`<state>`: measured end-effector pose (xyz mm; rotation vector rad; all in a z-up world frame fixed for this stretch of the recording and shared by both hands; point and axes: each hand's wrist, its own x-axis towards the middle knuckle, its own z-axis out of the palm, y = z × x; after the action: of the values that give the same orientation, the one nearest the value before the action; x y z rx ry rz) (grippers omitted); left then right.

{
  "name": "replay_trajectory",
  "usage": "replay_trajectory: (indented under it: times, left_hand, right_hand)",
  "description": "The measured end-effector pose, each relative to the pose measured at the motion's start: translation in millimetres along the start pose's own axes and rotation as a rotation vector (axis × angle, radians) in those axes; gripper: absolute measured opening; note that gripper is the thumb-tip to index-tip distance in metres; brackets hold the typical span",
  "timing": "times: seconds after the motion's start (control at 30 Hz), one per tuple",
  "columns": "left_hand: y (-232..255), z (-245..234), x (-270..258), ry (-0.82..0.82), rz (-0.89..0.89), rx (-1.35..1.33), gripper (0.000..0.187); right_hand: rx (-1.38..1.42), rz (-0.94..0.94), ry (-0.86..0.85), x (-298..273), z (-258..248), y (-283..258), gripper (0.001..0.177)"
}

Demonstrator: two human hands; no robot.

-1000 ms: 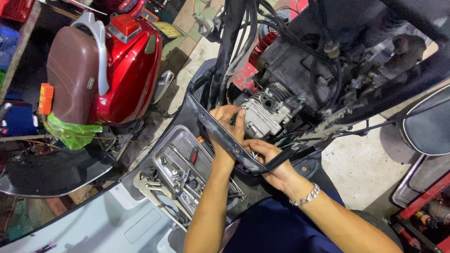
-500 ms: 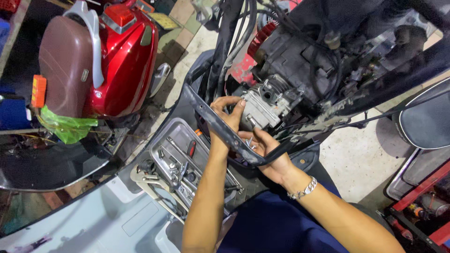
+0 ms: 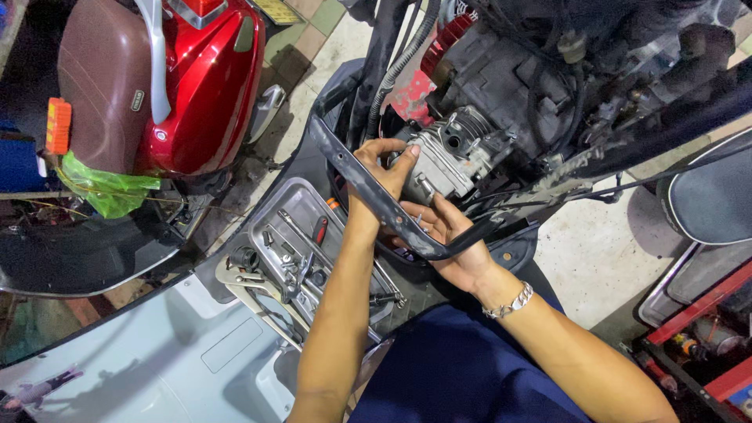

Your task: The person manipulates engine components with their hands and tools, then wipes parts with a cloth.

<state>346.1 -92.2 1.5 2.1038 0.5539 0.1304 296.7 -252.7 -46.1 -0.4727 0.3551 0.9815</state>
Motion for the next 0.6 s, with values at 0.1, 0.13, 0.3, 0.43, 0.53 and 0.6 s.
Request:
replay_trajectory:
  times: [0.1,0.13,0.3,0.43,0.53,0.6]
  left_hand:
    - [-6.4,2.5,-15.3,0.137,0.317,0.216,0.019]
    - [-9.1,6.2,-15.4,0.137,0.314,0.213,0.019]
    - [-14.8,3.9,-0.8,0.05,0.148,0.018,0.023]
    - [-14.0,-20.8,-28.0,0.024,0.152,-0.23,0.035]
    - [-22.1,-55.9,-67.4,-0.227,0.186,-0.11,0.03]
    - [-25.2,-65.5,-90.2,-0.253,0.35,0.023,0.028]
  right_hand:
    - [0.044,-0.002,-0.051,-1.3,1.9,-0.3,0.068]
    - [0.035,-0.009,-0.056,-0.9,2.1,-0.2,0.069]
    - [0.025,0.026,-0.082,-3.9,8.0,-2.1,0.07]
    - [0.073,0.086,-0.162,-11.0,8.2,-0.9,0.068]
    - [0.146,0.121,-0.168,-17.3,11.6,4.8,0.061]
    - [0.129,0.15,-0.071,-23.8,14.6,9.4,0.054]
